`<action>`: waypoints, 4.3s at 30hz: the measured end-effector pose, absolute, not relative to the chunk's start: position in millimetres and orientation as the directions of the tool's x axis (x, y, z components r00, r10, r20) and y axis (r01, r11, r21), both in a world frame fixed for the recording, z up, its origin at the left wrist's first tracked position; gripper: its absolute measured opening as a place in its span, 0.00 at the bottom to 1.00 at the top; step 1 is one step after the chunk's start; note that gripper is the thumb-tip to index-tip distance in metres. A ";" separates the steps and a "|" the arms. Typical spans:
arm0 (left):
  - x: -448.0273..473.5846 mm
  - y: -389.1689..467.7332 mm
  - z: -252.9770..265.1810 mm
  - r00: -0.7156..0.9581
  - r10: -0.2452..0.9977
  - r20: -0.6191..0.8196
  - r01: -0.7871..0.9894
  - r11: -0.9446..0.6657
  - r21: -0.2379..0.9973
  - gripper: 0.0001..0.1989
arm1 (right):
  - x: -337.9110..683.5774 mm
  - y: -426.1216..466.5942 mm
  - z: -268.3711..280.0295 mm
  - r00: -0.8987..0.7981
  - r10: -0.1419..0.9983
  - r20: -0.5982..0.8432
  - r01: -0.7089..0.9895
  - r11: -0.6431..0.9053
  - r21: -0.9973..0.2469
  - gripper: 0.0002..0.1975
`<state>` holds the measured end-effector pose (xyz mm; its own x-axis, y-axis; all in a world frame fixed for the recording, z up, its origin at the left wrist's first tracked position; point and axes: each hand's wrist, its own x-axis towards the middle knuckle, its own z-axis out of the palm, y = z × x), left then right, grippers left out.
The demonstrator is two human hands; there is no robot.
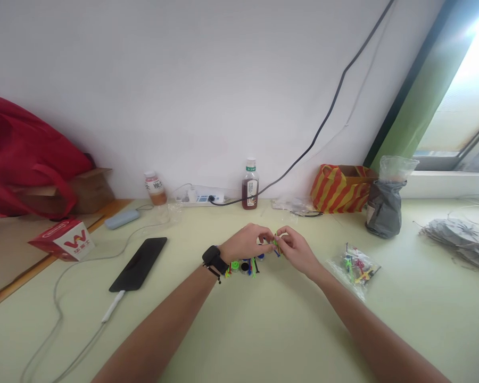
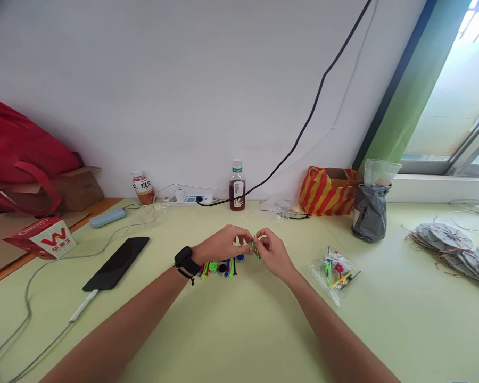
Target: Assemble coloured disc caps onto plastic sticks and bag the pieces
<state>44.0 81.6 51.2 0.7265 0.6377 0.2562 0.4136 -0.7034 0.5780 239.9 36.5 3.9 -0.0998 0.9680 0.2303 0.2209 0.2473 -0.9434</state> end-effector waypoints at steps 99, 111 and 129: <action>42.6 84.5 41.5 0.701 0.657 0.276 0.447 -0.707 0.549 0.18 | 268.5 44.7 10.2 -0.015 0.966 0.257 0.372 0.244 -0.896 0.24; 54.4 75.5 54.0 0.654 0.677 0.337 0.213 -0.593 0.777 0.10 | 244.4 27.8 26.0 -0.171 0.965 0.201 0.095 0.219 -0.971 0.14; 44.4 71.9 62.8 0.859 0.507 0.070 0.322 -0.642 0.696 0.05 | 274.4 44.1 13.2 -0.102 0.944 0.314 0.702 0.292 -0.649 0.15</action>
<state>44.4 71.9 62.8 0.8590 0.5071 0.0701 0.3221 -0.6418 0.6960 274.4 44.1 13.2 -0.1021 0.9438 0.3144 0.7023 0.2922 -0.6491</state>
